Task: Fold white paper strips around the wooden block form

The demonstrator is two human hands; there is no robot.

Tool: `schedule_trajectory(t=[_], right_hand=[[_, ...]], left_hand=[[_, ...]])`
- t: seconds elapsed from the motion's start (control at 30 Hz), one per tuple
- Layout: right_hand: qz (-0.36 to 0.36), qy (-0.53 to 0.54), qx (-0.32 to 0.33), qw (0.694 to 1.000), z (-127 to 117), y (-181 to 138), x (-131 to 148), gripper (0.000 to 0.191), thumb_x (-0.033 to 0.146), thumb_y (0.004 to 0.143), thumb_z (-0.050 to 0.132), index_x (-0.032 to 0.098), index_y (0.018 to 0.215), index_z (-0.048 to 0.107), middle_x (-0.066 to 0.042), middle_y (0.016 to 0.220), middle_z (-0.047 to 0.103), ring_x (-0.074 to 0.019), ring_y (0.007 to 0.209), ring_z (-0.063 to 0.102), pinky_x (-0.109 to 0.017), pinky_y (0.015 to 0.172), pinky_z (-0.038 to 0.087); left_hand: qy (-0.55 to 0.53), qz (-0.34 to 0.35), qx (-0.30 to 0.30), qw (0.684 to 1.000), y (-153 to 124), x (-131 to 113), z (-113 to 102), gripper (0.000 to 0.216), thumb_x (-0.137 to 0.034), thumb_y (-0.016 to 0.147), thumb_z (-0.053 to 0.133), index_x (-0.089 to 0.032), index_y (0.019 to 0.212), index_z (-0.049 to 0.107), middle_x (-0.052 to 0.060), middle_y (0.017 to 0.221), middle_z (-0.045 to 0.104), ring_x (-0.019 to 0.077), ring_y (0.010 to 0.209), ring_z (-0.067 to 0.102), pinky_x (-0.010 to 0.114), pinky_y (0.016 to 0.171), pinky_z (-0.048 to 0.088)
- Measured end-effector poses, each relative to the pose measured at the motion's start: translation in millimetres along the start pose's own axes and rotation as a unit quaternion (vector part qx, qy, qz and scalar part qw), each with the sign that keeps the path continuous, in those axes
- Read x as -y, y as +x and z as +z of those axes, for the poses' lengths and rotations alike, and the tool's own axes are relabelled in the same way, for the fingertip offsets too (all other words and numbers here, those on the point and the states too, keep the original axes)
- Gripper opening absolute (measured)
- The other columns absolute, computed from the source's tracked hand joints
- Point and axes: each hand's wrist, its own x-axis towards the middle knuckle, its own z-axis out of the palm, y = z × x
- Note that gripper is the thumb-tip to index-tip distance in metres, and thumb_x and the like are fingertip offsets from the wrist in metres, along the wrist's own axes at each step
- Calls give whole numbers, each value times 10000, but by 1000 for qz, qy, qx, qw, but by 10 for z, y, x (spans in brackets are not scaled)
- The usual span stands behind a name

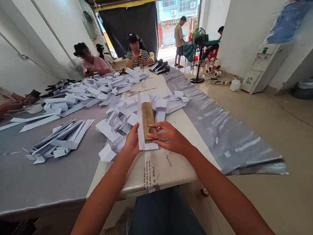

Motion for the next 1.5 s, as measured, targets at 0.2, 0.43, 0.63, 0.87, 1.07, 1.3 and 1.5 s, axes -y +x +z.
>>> schedule_trajectory(t=[0.2, 0.43, 0.63, 0.87, 1.07, 1.3, 1.5], right_hand=[[-5, -2, 1, 1000, 10, 1, -24, 365, 206, 842, 604, 364, 1171, 614, -34, 1293, 540, -216, 1133, 508, -455, 892, 530], [4, -8, -16, 1000, 6, 26, -6, 380, 217, 845, 604, 350, 1200, 592, -36, 1292, 559, -212, 1124, 532, -457, 936, 504], [3, -26, -47, 999, 7, 23, 1, 361, 193, 846, 587, 330, 1180, 597, -43, 1302, 549, -221, 1169, 509, -457, 935, 499], [-24, -63, -74, 995, 19, -34, 55, 422, 73, 750, 537, 315, 1088, 609, -35, 1338, 469, -271, 1203, 472, -509, 970, 448], [-25, -113, -53, 992, 31, -29, -7, 219, 113, 757, 589, 263, 910, 629, -66, 1277, 490, -273, 1160, 483, -495, 947, 455], [29, -3, -124, 992, 35, -15, -28, 118, 266, 787, 671, 222, 716, 588, -66, 1120, 558, -196, 888, 593, -413, 805, 521], [92, 56, -171, 979, 39, 22, 9, 195, 247, 754, 700, 213, 672, 527, -54, 1019, 581, -185, 864, 589, -378, 781, 513]], left_hand=[[14, 43, 79, 996, -26, 21, 22, 368, -357, 866, 465, -106, 1105, 591, 118, 903, 693, 229, 801, 669, 374, 761, 523], [28, 30, 106, 994, -48, 9, -1, 297, -280, 817, 573, -98, 1052, 587, 105, 884, 676, 177, 730, 650, 301, 669, 524], [62, 45, 172, 982, -103, -7, 25, 340, -216, 778, 613, -123, 1104, 588, 121, 1016, 669, 201, 829, 657, 316, 703, 531], [62, 84, 100, 989, -108, -28, 32, 323, -250, 771, 598, -106, 1058, 623, 127, 971, 695, 233, 900, 661, 347, 820, 511], [65, 81, 116, 988, -120, -81, 34, 343, -306, 800, 539, -109, 1067, 623, 143, 981, 699, 259, 963, 648, 384, 823, 517], [44, 82, 137, 986, -115, -17, 67, 305, -278, 785, 561, -101, 1026, 616, 122, 970, 694, 245, 944, 656, 383, 857, 512], [35, 73, 126, 989, -97, 45, 59, 256, -244, 765, 588, -100, 974, 623, 103, 894, 702, 232, 882, 668, 397, 876, 511]])
